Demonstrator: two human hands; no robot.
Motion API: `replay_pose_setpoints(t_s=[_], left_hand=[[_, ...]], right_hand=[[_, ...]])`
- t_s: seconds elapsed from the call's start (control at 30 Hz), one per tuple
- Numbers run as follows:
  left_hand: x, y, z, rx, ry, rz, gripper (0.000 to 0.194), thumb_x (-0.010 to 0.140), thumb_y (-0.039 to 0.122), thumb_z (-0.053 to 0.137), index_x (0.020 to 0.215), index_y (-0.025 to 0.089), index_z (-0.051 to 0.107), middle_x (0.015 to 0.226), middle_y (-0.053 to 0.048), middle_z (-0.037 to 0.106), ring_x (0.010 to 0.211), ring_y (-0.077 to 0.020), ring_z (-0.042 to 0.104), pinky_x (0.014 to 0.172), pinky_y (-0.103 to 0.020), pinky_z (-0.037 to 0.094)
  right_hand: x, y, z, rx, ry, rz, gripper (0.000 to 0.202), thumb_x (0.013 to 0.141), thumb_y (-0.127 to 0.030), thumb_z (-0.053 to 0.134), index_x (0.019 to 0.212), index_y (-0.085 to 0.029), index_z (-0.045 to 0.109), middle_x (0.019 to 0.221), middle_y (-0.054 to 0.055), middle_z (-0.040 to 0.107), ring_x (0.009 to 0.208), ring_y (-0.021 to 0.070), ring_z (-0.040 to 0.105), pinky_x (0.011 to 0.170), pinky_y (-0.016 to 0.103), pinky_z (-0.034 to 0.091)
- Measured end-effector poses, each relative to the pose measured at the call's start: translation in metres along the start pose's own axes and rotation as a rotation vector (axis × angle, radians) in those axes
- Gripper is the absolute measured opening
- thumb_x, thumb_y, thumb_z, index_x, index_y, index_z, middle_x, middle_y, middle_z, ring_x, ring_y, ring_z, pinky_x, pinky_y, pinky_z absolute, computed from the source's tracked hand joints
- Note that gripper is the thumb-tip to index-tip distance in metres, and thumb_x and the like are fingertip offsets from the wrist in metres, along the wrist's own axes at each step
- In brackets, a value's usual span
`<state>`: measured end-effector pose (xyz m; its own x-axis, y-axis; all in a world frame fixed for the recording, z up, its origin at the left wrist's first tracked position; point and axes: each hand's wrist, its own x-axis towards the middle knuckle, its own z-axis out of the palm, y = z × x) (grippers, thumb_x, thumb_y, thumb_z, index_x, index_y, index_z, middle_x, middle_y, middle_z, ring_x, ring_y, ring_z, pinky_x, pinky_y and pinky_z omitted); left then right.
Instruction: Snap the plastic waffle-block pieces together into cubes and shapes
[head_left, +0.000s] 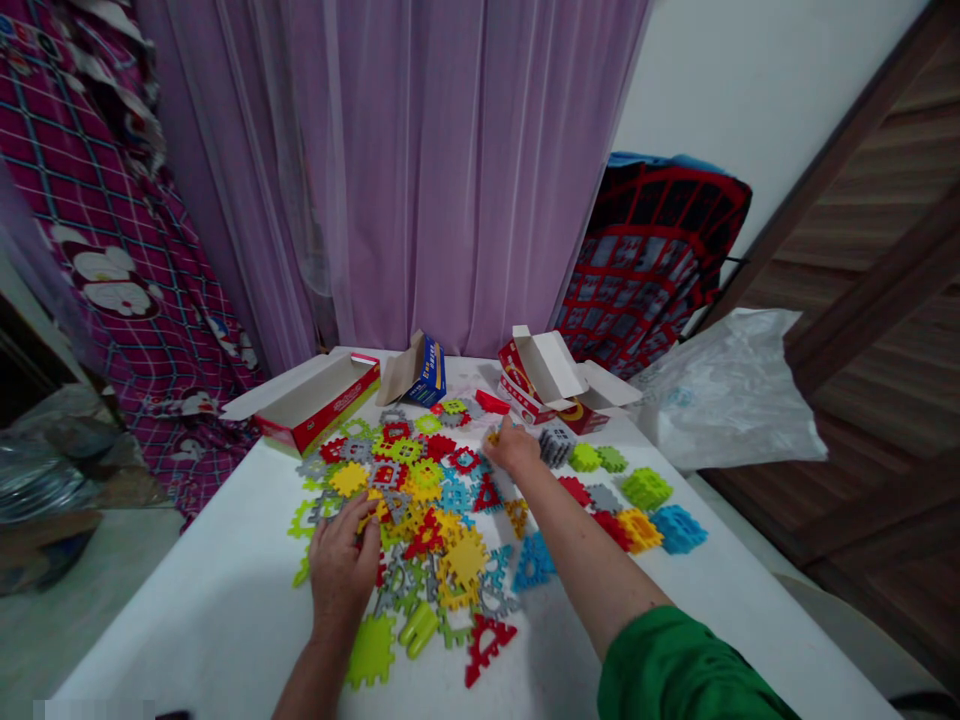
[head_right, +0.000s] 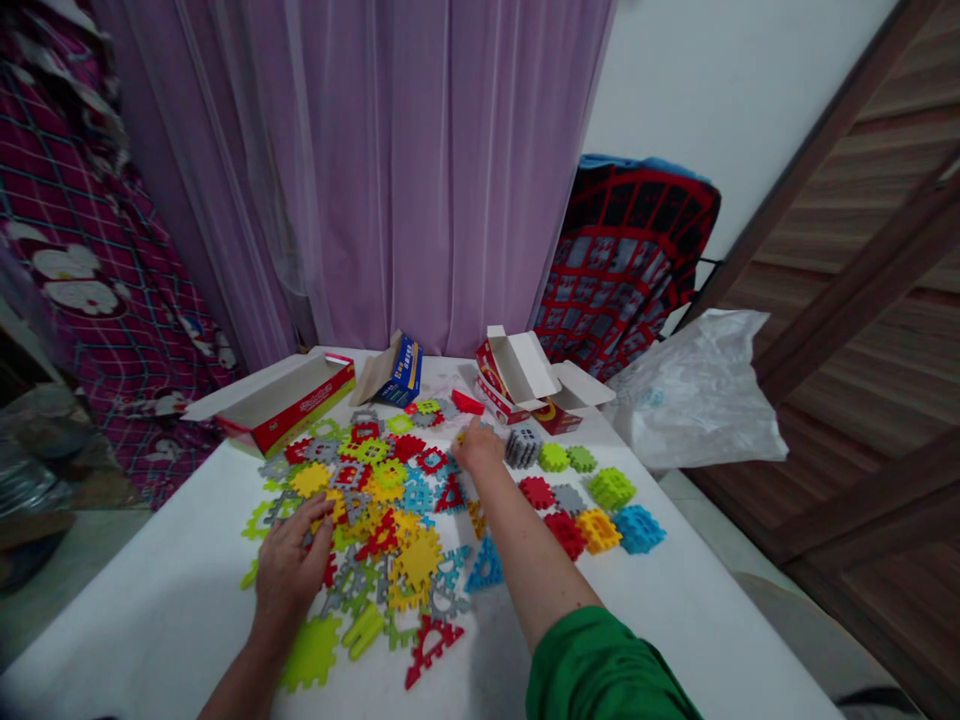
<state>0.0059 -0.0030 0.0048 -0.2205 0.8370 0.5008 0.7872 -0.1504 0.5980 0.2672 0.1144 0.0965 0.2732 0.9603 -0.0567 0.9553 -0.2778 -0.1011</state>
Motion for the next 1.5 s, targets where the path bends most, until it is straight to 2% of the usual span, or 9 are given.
replay_pose_setpoints(t_s=[0.2,0.4,0.57,0.73,0.87,0.97,1.13,1.37,1.5], left_hand=[[0.0,0.0,0.0,-0.019,0.012,-0.024,0.027,0.088,0.033,0.047,0.097,0.026,0.071,0.116,-0.007,0.074,0.109,-0.025,0.067,0.107,-0.051,0.038],[0.003,0.0,-0.001,-0.024,0.0,-0.037,0.029,0.088,0.035,0.046,0.098,0.024,0.072,0.116,-0.008,0.074,0.109,-0.0261,0.067,0.106,-0.053,0.039],[0.003,0.011,-0.008,0.031,-0.01,0.009,0.027,0.088,0.033,0.049,0.095,0.025,0.074,0.118,-0.01,0.073,0.11,-0.0274,0.066,0.107,-0.059,0.034],[0.006,0.025,-0.023,0.211,-0.11,0.148,0.02,0.086,0.03,0.057,0.092,0.03,0.076,0.122,-0.008,0.071,0.117,-0.0298,0.061,0.108,-0.068,0.021],[0.012,0.039,-0.033,0.393,-0.272,0.346,0.023,0.085,0.024,0.059,0.098,0.035,0.076,0.129,-0.007,0.067,0.125,-0.0315,0.055,0.11,-0.068,0.018],[0.017,0.053,-0.035,0.531,-0.369,0.454,0.031,0.083,0.019,0.06,0.107,0.032,0.074,0.136,-0.01,0.062,0.13,-0.0345,0.051,0.111,-0.068,0.017],[0.026,0.072,-0.033,0.668,-0.452,0.486,0.029,0.085,0.017,0.057,0.108,0.025,0.073,0.137,-0.013,0.061,0.13,-0.0347,0.05,0.111,-0.069,0.019],[0.031,0.081,-0.03,0.629,-0.386,0.516,0.026,0.086,0.016,0.051,0.096,0.023,0.075,0.124,-0.012,0.069,0.123,-0.0321,0.057,0.111,-0.065,0.022],[0.035,0.084,-0.032,0.444,-0.273,0.39,0.025,0.086,0.021,0.05,0.087,0.022,0.075,0.12,-0.012,0.071,0.118,-0.0328,0.06,0.111,-0.064,0.021]], right_hand=[[-0.044,0.017,-0.015,0.127,0.133,-0.179,0.044,0.091,-0.035,0.053,0.132,-0.019,0.055,0.131,0.012,0.06,0.121,0.0236,0.056,0.102,0.033,0.04],[-0.127,0.029,0.031,0.561,0.263,-0.346,0.03,0.09,-0.021,0.044,0.101,-0.024,0.071,0.11,0.005,0.072,0.106,0.0183,0.064,0.097,0.03,0.047],[-0.163,0.033,0.062,0.717,0.355,-0.451,0.031,0.09,-0.022,0.042,0.096,-0.025,0.072,0.101,0.006,0.074,0.099,0.0188,0.067,0.093,0.031,0.052],[-0.168,0.045,0.08,0.757,0.523,-0.522,0.031,0.089,-0.021,0.042,0.094,-0.024,0.072,0.096,0.007,0.074,0.094,0.0186,0.069,0.09,0.032,0.054],[-0.163,0.048,0.088,0.812,0.585,-0.506,0.029,0.09,-0.02,0.043,0.092,-0.023,0.072,0.094,0.006,0.074,0.09,0.0178,0.07,0.087,0.031,0.055],[-0.16,0.046,0.089,0.838,0.66,-0.568,0.026,0.089,-0.019,0.045,0.09,-0.021,0.071,0.089,0.006,0.074,0.084,0.017,0.07,0.081,0.028,0.055],[-0.157,0.044,0.089,0.867,0.701,-0.566,0.025,0.088,-0.015,0.046,0.086,-0.02,0.07,0.085,0.005,0.073,0.081,0.0161,0.07,0.076,0.025,0.054],[-0.155,0.044,0.09,0.935,0.674,-0.517,0.026,0.086,-0.015,0.045,0.087,-0.02,0.072,0.086,0.005,0.074,0.081,0.016,0.07,0.077,0.024,0.053],[-0.154,0.043,0.09,0.967,0.638,-0.481,0.028,0.084,-0.015,0.045,0.087,-0.02,0.073,0.087,0.005,0.074,0.082,0.0162,0.07,0.078,0.025,0.054]])
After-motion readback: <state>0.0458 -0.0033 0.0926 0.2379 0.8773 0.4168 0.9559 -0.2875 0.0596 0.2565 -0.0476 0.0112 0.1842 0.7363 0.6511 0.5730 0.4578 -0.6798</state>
